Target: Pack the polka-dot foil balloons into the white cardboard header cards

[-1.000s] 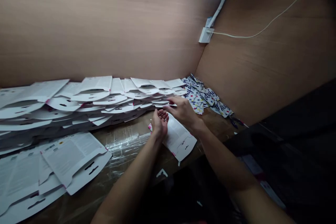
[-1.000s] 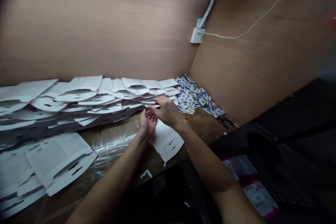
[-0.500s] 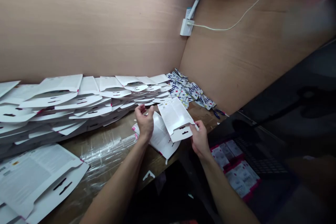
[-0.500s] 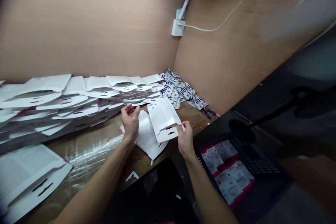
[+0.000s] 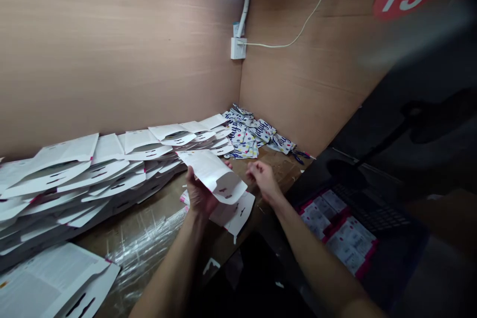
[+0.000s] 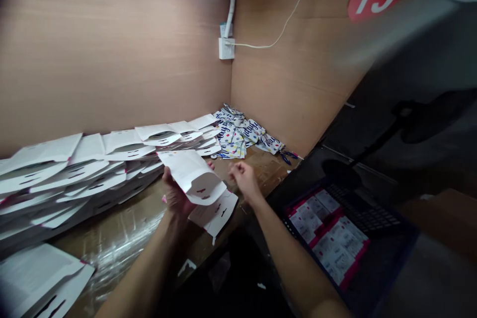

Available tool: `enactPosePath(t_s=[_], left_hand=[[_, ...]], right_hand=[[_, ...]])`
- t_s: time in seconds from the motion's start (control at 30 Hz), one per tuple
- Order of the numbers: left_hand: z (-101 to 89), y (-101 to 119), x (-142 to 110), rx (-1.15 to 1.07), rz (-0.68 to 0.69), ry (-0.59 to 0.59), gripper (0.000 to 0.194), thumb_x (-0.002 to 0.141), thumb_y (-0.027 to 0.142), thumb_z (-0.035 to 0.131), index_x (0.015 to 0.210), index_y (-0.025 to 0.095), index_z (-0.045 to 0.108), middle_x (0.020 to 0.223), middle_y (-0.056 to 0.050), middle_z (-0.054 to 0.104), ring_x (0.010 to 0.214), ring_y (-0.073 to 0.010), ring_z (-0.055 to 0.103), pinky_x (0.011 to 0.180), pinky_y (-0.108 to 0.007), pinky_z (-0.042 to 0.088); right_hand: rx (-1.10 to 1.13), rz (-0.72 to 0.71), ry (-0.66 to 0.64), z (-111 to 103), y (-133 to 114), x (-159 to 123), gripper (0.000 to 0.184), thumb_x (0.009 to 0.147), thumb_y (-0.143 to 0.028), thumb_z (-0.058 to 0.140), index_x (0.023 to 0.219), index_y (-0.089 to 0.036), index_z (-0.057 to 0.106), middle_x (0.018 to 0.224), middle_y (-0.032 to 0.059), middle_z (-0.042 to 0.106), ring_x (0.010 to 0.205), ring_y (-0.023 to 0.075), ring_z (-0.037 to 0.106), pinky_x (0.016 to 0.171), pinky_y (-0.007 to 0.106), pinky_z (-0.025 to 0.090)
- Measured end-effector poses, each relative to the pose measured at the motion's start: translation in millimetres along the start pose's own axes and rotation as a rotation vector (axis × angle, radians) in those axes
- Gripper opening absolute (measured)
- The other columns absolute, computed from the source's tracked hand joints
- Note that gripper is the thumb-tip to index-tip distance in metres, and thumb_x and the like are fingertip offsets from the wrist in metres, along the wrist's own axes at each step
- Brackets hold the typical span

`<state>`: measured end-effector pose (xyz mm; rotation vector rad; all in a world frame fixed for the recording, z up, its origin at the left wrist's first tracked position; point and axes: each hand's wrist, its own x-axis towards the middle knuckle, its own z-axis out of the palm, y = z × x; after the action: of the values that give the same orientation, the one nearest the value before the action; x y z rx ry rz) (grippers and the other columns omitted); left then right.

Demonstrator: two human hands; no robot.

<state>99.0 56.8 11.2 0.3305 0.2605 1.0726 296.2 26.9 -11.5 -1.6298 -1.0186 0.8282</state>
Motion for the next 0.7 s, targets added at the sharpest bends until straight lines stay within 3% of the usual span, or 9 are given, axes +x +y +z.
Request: enactPosePath(t_s=[0.1, 0.2, 0.27, 0.33, 0.43, 0.6, 0.7], left_hand=[[-2.8, 8, 4, 0.036, 0.038, -0.015, 0.081, 0.080, 0.074, 0.074, 0.138, 0.020, 0.063, 0.119, -0.018, 0.076, 0.120, -0.0420, 0.071, 0.100, -0.057, 0.058], [-6.4, 10, 5, 0.054, 0.036, -0.002, 0.078, 0.081, 0.072, 0.074, 0.139, 0.021, 0.063, 0.118, -0.017, 0.077, 0.118, -0.0401, 0.072, 0.101, -0.056, 0.058], [-8.6, 10, 7, 0.064, 0.031, 0.015, 0.077, 0.082, 0.071, 0.073, 0.139, 0.020, 0.063, 0.117, -0.017, 0.077, 0.115, -0.0387, 0.073, 0.101, -0.055, 0.058], [-10.2, 10, 8, 0.068, 0.030, 0.045, 0.076, 0.083, 0.071, 0.072, 0.138, 0.019, 0.063, 0.115, -0.017, 0.078, 0.111, -0.0380, 0.075, 0.101, -0.055, 0.058], [-11.5, 11, 9, 0.060, 0.026, 0.096, 0.077, 0.084, 0.071, 0.070, 0.138, 0.016, 0.063, 0.113, -0.019, 0.078, 0.108, -0.0392, 0.075, 0.098, -0.057, 0.059], [-11.9, 11, 13, 0.039, 0.006, 0.129, 0.079, 0.085, 0.070, 0.068, 0.139, 0.012, 0.063, 0.115, -0.022, 0.077, 0.108, -0.0404, 0.075, 0.098, -0.056, 0.060], [-13.0, 6, 15, -0.006, -0.005, 0.126, 0.074, 0.086, 0.067, 0.069, 0.138, 0.014, 0.064, 0.115, -0.019, 0.078, 0.112, -0.0394, 0.074, 0.103, -0.055, 0.058]], right_hand=[[-0.290, 0.031, 0.178, -13, -14, 65, 0.042, 0.087, -0.055, 0.075, 0.095, -0.015, 0.068, 0.119, 0.0205, 0.073, 0.126, 0.0373, 0.061, 0.106, 0.048, 0.048], [-0.394, 0.084, 0.206, -6, -26, 111, 0.052, 0.080, -0.045, 0.087, 0.108, -0.005, 0.071, 0.138, 0.0327, 0.061, 0.142, 0.0469, 0.046, 0.116, 0.060, 0.036], [-0.438, 0.095, 0.176, 3, -31, 130, 0.050, 0.089, -0.043, 0.082, 0.117, -0.004, 0.070, 0.138, 0.0294, 0.061, 0.136, 0.0419, 0.054, 0.113, 0.059, 0.041], [-0.468, 0.081, 0.131, 7, -31, 140, 0.044, 0.100, -0.041, 0.071, 0.129, -0.009, 0.066, 0.137, 0.0190, 0.063, 0.124, 0.0313, 0.064, 0.107, 0.052, 0.051], [-0.527, 0.049, 0.084, -7, -17, 135, 0.039, 0.105, -0.040, 0.065, 0.136, -0.017, 0.062, 0.136, 0.0089, 0.064, 0.113, 0.0245, 0.068, 0.097, 0.045, 0.060], [-0.697, 0.042, 0.117, -72, 36, 67, 0.018, 0.094, -0.029, 0.072, 0.096, -0.012, 0.076, 0.094, 0.0106, 0.075, 0.094, 0.0277, 0.072, 0.087, 0.039, 0.056], [-0.774, 0.011, 0.187, -95, 56, 33, 0.028, 0.093, -0.041, 0.072, 0.103, -0.015, 0.075, 0.101, 0.0144, 0.076, 0.104, 0.0322, 0.071, 0.093, 0.040, 0.051]])
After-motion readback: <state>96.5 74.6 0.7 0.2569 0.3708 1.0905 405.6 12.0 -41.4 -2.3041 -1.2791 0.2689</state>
